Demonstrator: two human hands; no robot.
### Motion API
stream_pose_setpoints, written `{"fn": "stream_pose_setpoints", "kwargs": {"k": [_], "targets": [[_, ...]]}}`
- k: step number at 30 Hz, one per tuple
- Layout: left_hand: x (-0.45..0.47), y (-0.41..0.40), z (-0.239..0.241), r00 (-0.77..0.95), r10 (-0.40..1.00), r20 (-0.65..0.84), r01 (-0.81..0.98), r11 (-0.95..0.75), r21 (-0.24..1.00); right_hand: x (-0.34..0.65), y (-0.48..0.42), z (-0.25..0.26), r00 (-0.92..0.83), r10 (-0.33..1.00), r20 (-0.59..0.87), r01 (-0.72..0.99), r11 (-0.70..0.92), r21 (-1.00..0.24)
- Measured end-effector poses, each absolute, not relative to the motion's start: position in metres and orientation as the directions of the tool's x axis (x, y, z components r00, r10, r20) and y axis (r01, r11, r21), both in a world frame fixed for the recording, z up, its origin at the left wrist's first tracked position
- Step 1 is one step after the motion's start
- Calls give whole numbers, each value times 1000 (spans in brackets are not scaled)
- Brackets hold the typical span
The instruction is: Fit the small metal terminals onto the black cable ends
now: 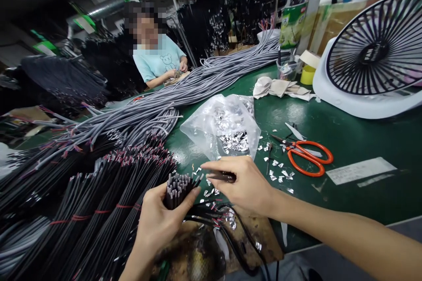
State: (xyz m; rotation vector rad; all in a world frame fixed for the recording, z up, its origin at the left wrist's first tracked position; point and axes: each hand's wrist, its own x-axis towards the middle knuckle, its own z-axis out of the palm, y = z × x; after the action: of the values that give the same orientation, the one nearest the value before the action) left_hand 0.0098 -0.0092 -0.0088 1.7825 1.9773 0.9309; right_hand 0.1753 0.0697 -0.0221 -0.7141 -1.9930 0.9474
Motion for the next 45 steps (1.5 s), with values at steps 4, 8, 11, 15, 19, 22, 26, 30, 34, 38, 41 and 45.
{"fn": "stream_pose_setpoints", "kwargs": {"k": [4, 8, 11, 15, 19, 22, 26, 30, 34, 38, 41, 45], "targets": [[11, -9, -8, -232, 944, 233, 748, 20, 664, 176, 68, -18, -555, 719, 419, 85, 550, -831], [13, -8, -7, -308, 898, 313, 708, -4, 707, 177, 66, -15, -553, 698, 454, 53, 574, -817], [13, -8, -8, -345, 869, 354, 695, -16, 719, 177, 65, -18, -557, 668, 494, 33, 611, -791], [13, -9, -8, -358, 852, 382, 696, -29, 718, 178, 65, -21, -562, 656, 503, 45, 632, -774], [14, -9, -8, -343, 857, 385, 695, -43, 717, 179, 65, -20, -560, 684, 468, 100, 617, -781], [14, -9, -8, -340, 857, 387, 703, -41, 710, 179, 65, -20, -555, 682, 475, 109, 627, -772], [15, -9, -8, -336, 862, 379, 706, -36, 708, 179, 65, -21, -558, 674, 485, 141, 653, -744], [16, -9, -7, -348, 861, 370, 702, -22, 712, 182, 65, -21, -513, 678, 527, 372, 728, -575], [15, -10, -8, -358, 853, 379, 717, -9, 697, 184, 64, -20, -548, 518, 656, 445, 845, -296], [15, -10, -9, -355, 851, 386, 721, -14, 693, 186, 64, -22, -564, 411, 716, 466, 874, -134], [15, -10, -9, -371, 846, 383, 709, -8, 705, 188, 64, -23, -570, 394, 721, 474, 875, -104], [15, -9, -10, -368, 854, 367, 710, 3, 705, 189, 63, -22, -568, 387, 726, 469, 878, -100]]}}
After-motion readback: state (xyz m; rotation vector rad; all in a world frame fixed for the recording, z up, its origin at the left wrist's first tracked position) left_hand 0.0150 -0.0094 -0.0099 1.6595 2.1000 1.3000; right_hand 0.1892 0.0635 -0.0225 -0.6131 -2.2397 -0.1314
